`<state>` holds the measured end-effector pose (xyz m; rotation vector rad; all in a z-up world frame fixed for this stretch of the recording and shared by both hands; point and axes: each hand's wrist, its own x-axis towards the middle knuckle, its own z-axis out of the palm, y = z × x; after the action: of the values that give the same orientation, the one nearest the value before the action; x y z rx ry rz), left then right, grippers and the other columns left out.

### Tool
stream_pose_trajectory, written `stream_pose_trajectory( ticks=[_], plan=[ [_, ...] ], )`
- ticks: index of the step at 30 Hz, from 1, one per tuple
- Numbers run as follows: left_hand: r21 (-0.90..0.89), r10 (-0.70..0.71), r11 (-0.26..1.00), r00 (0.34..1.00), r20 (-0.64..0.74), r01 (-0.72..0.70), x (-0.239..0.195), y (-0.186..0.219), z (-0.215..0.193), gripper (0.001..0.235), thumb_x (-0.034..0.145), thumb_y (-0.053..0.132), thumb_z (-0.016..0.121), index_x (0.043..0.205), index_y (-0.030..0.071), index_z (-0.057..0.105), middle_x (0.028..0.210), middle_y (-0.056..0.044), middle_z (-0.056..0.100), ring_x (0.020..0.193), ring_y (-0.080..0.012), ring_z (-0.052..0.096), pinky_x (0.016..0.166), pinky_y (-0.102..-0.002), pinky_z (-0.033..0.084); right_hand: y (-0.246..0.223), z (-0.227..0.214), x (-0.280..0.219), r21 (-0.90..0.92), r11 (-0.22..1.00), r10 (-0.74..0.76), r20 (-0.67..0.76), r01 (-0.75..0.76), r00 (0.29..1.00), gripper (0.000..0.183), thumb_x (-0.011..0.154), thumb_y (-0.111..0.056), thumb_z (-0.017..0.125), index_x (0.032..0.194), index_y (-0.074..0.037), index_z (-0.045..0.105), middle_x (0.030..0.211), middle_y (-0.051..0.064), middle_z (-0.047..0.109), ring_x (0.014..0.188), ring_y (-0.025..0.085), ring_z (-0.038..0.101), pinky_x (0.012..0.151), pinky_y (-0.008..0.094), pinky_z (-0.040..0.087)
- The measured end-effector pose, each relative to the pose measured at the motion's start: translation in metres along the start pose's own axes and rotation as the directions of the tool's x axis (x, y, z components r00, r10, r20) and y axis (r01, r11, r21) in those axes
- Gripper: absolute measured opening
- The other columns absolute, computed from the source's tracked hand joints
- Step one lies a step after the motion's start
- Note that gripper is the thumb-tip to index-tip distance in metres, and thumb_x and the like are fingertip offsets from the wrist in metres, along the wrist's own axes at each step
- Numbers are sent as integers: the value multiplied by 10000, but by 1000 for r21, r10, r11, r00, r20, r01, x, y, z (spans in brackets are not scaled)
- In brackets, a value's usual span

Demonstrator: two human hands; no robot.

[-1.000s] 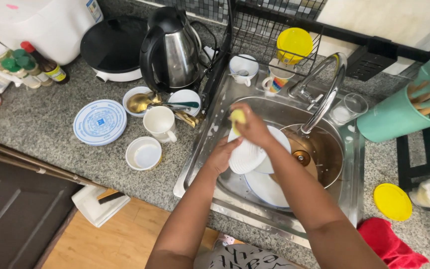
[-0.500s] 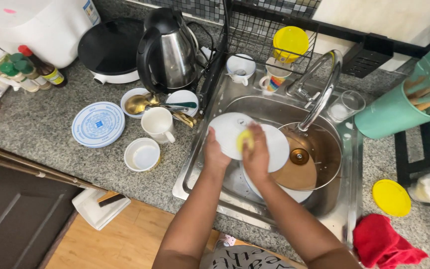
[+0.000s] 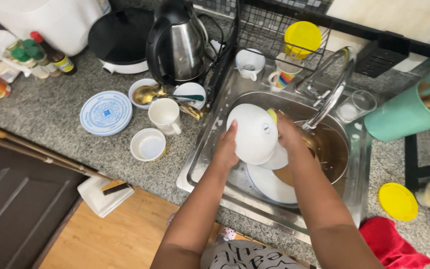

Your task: The person washes various dishes, including plates, bowls, and a glass lid, in a kitchen sink using a yellow sponge. They scrub each item under running water and place the cleaned items on the counter or in the sink.

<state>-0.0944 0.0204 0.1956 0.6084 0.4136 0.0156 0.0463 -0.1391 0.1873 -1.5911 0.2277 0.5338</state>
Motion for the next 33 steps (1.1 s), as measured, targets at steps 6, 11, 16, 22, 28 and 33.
stream_pose_trajectory(
  ticks=[6, 11, 16, 22, 28, 33],
  plan=[
    [-77, 76, 992, 968, -239, -97, 31, -22, -36, 691, 1018, 512, 470, 1475, -6, 465, 1441, -208, 605, 1304, -352, 628, 1021, -455, 581, -7, 28, -35, -112, 954, -295, -178, 279, 939, 571, 883, -319, 846, 1232, 5, 530, 1014, 81, 702, 867, 190, 710, 740, 345, 610],
    [-162, -194, 969, 981, -30, 187, -12, 25, 5, 772, 925, 605, 220, 1478, 137, 490, 1438, -181, 561, 1307, -414, 555, 1010, -637, 466, -13, 38, -79, -396, 603, -764, -39, 692, 644, 431, 874, -235, 867, 1117, -10, 590, 997, 102, 692, 873, 161, 665, 767, 306, 564],
    [-355, -455, 828, 890, 25, 433, 9, 32, -16, 798, 889, 587, 369, 1466, 52, 495, 1460, -298, 499, 1303, -535, 477, 990, -753, 392, -11, 10, -81, -423, 422, -867, 70, 802, 494, 232, 981, -195, 767, 1052, -21, 631, 918, 62, 694, 834, 125, 654, 754, 277, 546],
    [-207, -440, 847, 865, 242, 489, 29, 18, -62, 646, 840, 78, 537, 1454, -96, 437, 1467, -332, 486, 1343, -536, 516, 1048, -759, 447, 11, -21, -56, -34, 699, -715, -35, 714, 698, 213, 1100, -220, 667, 1000, -37, 625, 878, 21, 634, 800, 99, 548, 708, 248, 466],
    [-180, -330, 923, 940, 90, 341, -8, 10, -57, 757, 761, -66, 447, 1509, 0, 351, 1403, -323, 505, 1264, -600, 521, 929, -775, 509, -25, 7, -76, -472, 628, -495, 372, 619, 785, 250, 992, -323, 680, 987, -75, 656, 843, 79, 678, 787, 174, 623, 692, 333, 507],
    [258, -153, 953, 987, -42, 158, -17, -1, -48, 867, 748, -83, 413, 1529, 254, 248, 1395, -192, 537, 1173, -454, 633, 875, -746, 552, -14, 106, -45, -405, 383, -533, 637, 830, 557, 385, 955, -278, 629, 1256, -82, 490, 1054, 141, 626, 977, 298, 655, 851, 424, 524]
  ],
)
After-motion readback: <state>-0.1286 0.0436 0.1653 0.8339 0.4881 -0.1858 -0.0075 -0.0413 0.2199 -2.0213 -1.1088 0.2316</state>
